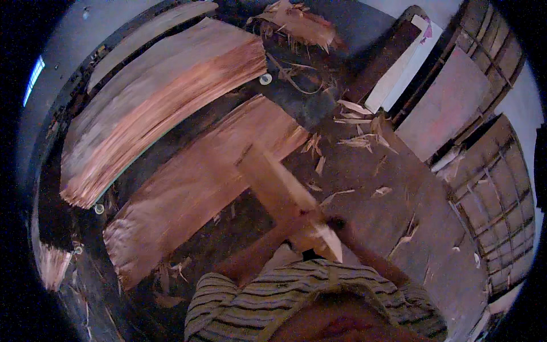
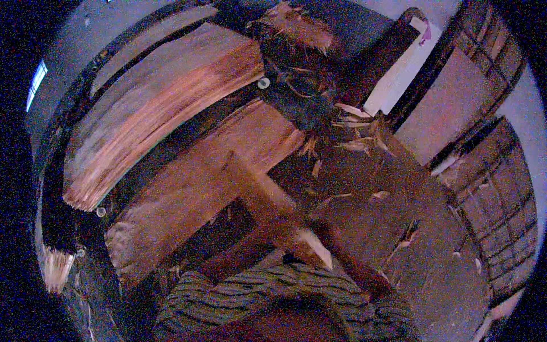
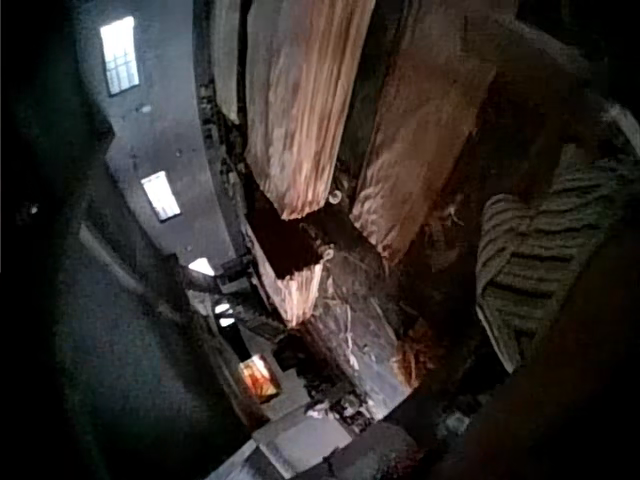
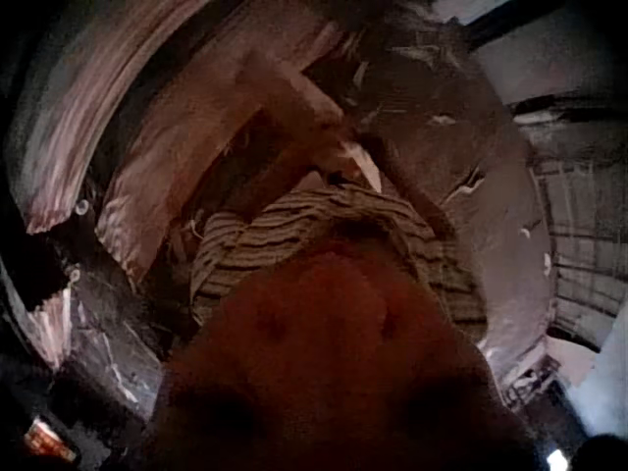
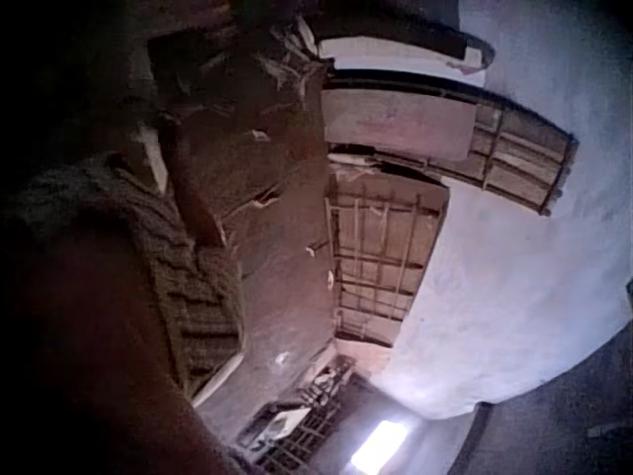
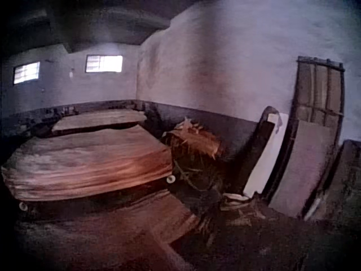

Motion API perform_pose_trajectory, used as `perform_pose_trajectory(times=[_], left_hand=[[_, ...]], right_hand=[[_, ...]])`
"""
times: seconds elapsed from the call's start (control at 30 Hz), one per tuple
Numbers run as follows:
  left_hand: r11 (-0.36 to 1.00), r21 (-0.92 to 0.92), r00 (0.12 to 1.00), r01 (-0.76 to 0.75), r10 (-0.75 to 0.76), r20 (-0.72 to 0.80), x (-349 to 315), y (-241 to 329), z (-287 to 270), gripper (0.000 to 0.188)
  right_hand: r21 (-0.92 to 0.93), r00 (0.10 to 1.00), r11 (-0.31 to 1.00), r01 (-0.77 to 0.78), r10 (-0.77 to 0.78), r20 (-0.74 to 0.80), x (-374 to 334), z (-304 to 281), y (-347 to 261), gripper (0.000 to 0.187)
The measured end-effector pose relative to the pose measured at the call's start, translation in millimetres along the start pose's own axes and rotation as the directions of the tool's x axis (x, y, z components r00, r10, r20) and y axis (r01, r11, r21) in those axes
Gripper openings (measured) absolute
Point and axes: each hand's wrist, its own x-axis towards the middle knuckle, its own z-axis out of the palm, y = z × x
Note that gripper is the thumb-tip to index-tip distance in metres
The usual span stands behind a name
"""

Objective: The person unrolls and flattens wood veneer sheets, cuts segments using a utility knife, applies adhesive tape to join pieces, and measures the dimensions with a tape measure.

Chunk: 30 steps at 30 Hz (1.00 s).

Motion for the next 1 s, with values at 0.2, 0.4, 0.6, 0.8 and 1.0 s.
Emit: perform_pose_trajectory(times=[0.2,0.4,0.6,0.8,1.0], left_hand=[[0.729,-0.488,0.877,-0.481,0.39,-0.281,114.8,82.9,-58.5,0.022],[0.858,-0.032,0.805,-0.513,0.468,-0.365,240.3,94.8,-141.1,0.02],[0.847,-0.226,0.788,-0.481,0.305,-0.535,354.1,127.6,-261.9,0.02],[0.764,-0.438,0.713,-0.474,0.04,-0.7,462.4,137.6,-382.3,0.02],[0.742,-0.426,0.722,-0.518,0.113,-0.682,607.7,135.3,-508.1,0.02]], right_hand=[[0.319,0.903,0.93,0.183,-0.031,-0.428,113.1,-71.2,-59.5,0.01],[-0.038,0.916,0.989,0.141,-0.145,-0.374,258.8,-114.0,-80.2,0.009],[0.661,0.961,0.708,0.25,-0.267,-0.078,456.4,-156.2,-135.4,0.014],[0.052,0.822,0.837,0.544,-0.545,0.166,638.1,-186.4,-186.0,0.027],[0.153,0.91,0.915,0.373,-0.393,0.129,834.4,-205.0,-200.9,0.03]])
